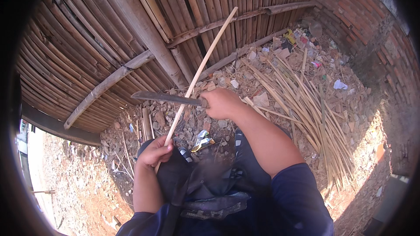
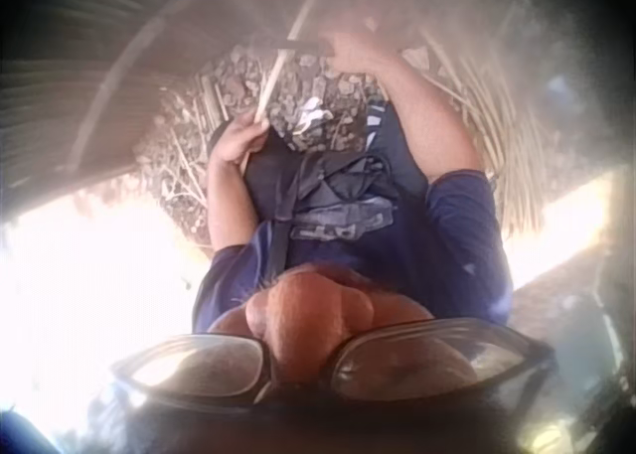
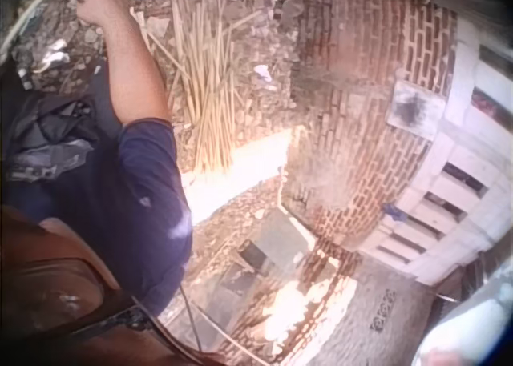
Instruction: The person shaves a bamboo strip with a blade, removing thin layers while holding it over a pile of bamboo scraps.
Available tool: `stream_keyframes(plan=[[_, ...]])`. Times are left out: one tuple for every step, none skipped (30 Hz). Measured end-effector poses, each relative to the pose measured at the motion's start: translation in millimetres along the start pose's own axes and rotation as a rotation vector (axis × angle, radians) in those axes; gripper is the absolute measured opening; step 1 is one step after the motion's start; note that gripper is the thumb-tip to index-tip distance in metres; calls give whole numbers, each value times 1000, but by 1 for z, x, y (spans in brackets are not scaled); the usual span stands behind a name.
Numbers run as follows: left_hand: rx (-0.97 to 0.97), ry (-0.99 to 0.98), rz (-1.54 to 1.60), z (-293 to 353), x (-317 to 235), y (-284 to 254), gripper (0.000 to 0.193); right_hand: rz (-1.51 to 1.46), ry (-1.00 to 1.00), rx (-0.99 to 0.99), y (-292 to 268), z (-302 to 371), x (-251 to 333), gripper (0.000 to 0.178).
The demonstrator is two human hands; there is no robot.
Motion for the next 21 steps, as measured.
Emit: stream_keyframes(plan=[[-2,7,-37,2,-2,0,22,2,-3,-1,-1,-1,1,42],[-9,5,-37,4,-4,2,22,5,-33,52,3,-2,4,43],[15,31,-46,5,-8,7,21,8,-63,106,7,-4,7,45],[48,53,-57,5,-12,12,21,3,-61,107,7,-8,-3,45],[54,59,-61,2,-12,11,21,-126,28,-5,-7,-19,-30,46],[59,40,-67,0,-8,7,21,-254,115,-119,-19,-26,-55,47],[52,26,-70,0,-6,5,22,-250,105,-121,-19,-33,-62,47],[52,29,-69,-1,-7,5,22,-287,153,-137,-20,-35,-70,47],[20,-2,-60,-1,-5,3,22,-324,203,-153,-22,-37,-78,47],[-11,-32,-51,-2,-3,2,23,-321,204,-157,-17,-35,-79,47],[-14,-30,-51,-1,-3,2,23,-251,93,-171,-11,-29,-57,47],[-4,-29,-30,-1,-2,3,23,-179,-11,-184,-8,-21,-36,47],[6,-27,-8,-1,-1,4,23,-178,-8,-183,-9,-17,-25,47],[-3,-31,-5,2,-1,6,23,-35,-46,-15,2,-11,0,48],[16,-11,-45,1,-6,12,24,110,-74,149,16,-4,8,48],[33,8,-84,-1,-8,16,27,107,-70,153,18,-7,2,48],[36,2,-83,-1,-7,17,27,-8,-45,152,16,-12,-10,49],[38,14,-97,-2,-10,17,26,-122,-21,141,11,-19,-23,50],[41,26,-111,-3,-13,16,26,-242,14,55,2,-26,-41,51],[38,33,-117,-2,-14,13,26,-243,5,49,-3,-32,-50,51],[35,14,-89,-2,-10,9,25,-331,115,-21,-13,-38,-69,52]])
Point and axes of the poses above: each hand's wrist, its own z-axis away from the middle knuckle, its own y-axis out of the palm, x = y × z, the point moved 9 cm from there along -z, towards the middle knuckle, and after that the axes turned 10 degrees about y, right-handed, at the moved point
